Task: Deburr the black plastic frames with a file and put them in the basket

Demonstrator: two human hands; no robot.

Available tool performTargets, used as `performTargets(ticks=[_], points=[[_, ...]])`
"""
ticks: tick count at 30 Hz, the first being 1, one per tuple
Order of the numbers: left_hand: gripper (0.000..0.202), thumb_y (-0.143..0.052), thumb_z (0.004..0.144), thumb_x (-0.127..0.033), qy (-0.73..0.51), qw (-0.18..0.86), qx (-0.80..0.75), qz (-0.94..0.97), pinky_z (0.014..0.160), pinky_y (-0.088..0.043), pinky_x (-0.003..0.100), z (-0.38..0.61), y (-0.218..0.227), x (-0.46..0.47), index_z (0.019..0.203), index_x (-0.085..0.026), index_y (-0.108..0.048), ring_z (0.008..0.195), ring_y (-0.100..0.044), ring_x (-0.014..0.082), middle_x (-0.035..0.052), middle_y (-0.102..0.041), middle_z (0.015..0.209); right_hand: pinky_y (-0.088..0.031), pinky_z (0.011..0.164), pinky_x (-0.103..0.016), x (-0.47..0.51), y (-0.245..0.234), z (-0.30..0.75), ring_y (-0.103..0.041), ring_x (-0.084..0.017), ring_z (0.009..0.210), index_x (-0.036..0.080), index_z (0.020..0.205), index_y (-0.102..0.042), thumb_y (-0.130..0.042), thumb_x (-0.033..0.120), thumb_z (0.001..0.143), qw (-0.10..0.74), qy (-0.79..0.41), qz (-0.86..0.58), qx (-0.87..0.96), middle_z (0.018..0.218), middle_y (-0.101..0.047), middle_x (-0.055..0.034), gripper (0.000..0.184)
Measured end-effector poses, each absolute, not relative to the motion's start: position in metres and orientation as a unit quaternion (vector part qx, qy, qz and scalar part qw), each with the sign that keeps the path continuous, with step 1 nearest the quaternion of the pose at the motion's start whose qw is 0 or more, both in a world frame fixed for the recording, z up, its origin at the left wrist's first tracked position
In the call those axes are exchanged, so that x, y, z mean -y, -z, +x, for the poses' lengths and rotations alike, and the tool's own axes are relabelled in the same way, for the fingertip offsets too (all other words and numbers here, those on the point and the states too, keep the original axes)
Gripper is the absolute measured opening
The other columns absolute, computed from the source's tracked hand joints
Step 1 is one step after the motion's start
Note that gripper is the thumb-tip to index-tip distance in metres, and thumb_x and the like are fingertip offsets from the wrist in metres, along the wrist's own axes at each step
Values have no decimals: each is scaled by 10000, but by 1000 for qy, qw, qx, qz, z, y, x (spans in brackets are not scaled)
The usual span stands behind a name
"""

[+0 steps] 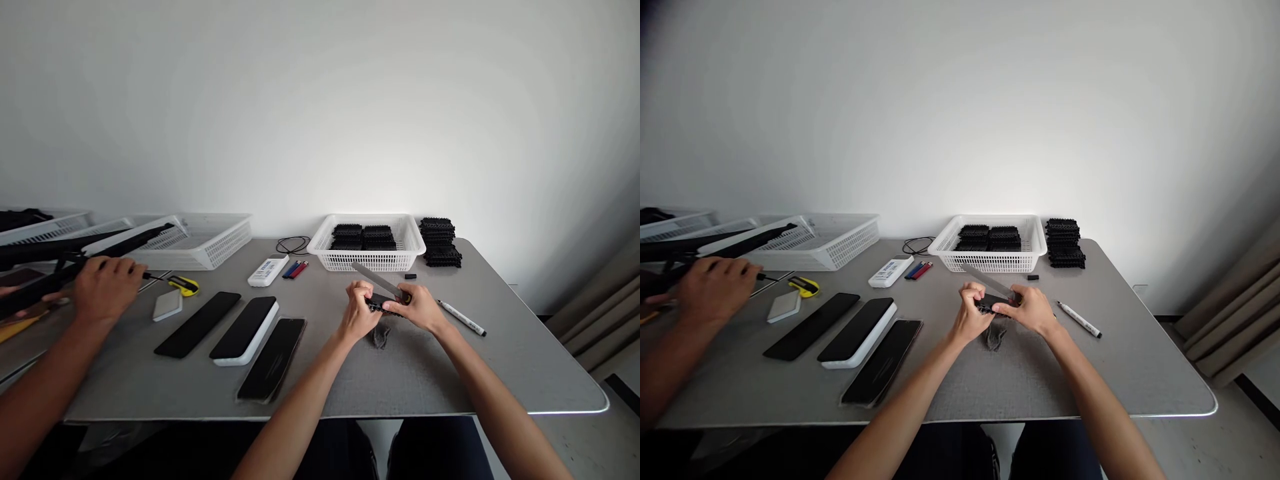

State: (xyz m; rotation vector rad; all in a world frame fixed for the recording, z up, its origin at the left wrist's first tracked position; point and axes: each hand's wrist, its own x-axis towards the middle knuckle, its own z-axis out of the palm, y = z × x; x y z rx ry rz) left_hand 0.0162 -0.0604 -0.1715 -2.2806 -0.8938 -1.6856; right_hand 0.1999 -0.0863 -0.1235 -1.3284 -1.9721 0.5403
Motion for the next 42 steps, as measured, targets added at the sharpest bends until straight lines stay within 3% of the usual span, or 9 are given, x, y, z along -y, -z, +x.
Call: performTargets(ticks=[8, 12, 15, 18, 21, 26, 35, 38, 42], points=[[434, -590, 665, 5, 653, 102, 284, -695, 720, -450, 323, 13, 164, 62, 869, -252, -306, 809, -504, 177, -3, -426, 844, -229, 477, -243, 77, 125, 214, -343, -99, 516, 198, 561, -429, -581, 702, 763, 367, -276, -564, 686, 517, -396, 39, 563], [393, -595, 670, 17, 654, 125, 267, -697, 869, -481, 408, 13, 163, 68, 848, -246, -363, 1061, -534, 234, 28, -468, 944, -202, 396, -235, 76, 126, 215, -305, -78, 410, 190, 649, -528, -576, 707, 765, 336, -483, -515, 624, 472, -414, 47, 531], [378, -661, 670, -44, 644, 116, 326, -682, 986, -434, 496, 15, 164, 68, 899, -242, -433, 1256, -441, 299, 78, -441, 1152, -159, 359, -218, 77, 127, 211, -236, -63, 361, 195, 809, -558, -685, 635, 713, 400, -553, -471, 559, 427, -324, 104, 467], [507, -722, 692, -151, 628, -4, 379, -680, 1009, -435, 501, 15, 165, 63, 1122, -242, -469, 1281, -447, 316, 128, -426, 1289, -154, 357, -206, 74, 130, 211, -218, -52, 361, 200, 897, -543, -736, 603, 670, 485, -529, -468, 516, 454, -293, 125, 501], [772, -685, 762, -222, 596, -212, 353, -689, 972, -488, 444, 16, 164, 57, 1410, -267, -267, 1227, -538, 272, 168, -458, 1378, -167, 364, -208, 69, 134, 215, -246, -53, 382, 189, 959, -552, -723, 622, 661, 530, -483, -483, 502, 515, -346, 107, 553], [891, -678, 780, -268, 586, -406, 295, -636, 962, -506, 417, 17, 166, 51, 1479, -320, -129, 1201, -582, 231, 157, -455, 1439, -295, 437, -240, 65, 138, 222, -420, -105, 471, 144, 1019, -631, -648, 639, 723, 519, -340, -531, 577, 624, -560, 7, 576], [459, -775, 678, -291, 643, -309, 407, -571, 867, -514, 390, 13, 169, 46, 1075, -210, -559, 974, -643, 239, 68, -660, 1033, -388, 577, -265, 74, 133, 215, -552, -160, 590, 232, 1131, -671, -644, 593, 787, 427, -215, -543, 690, 823, -713, -41, 499], [395, -759, 666, -240, 654, -277, 412, -571, 852, -499, 380, 9, 165, 45, 998, -213, -546, 908, -634, 224, 37, -650, 940, -332, 533, -258, 76, 127, 221, -492, -145, 536, 198, 924, -685, -543, 667, 830, 435, -176, -542, 697, 733, -667, -35, 498], [351, -739, 662, -186, 655, -235, 430, -576, 817, -488, 353, 5, 161, 45, 949, -212, -540, 857, -616, 207, 21, -629, 890, -241, 519, -273, 78, 122, 228, -385, -127, 493, 193, 563, -509, -319, 691, 920, 389, -93, -548, 735, 508, -462, -2, 641]])
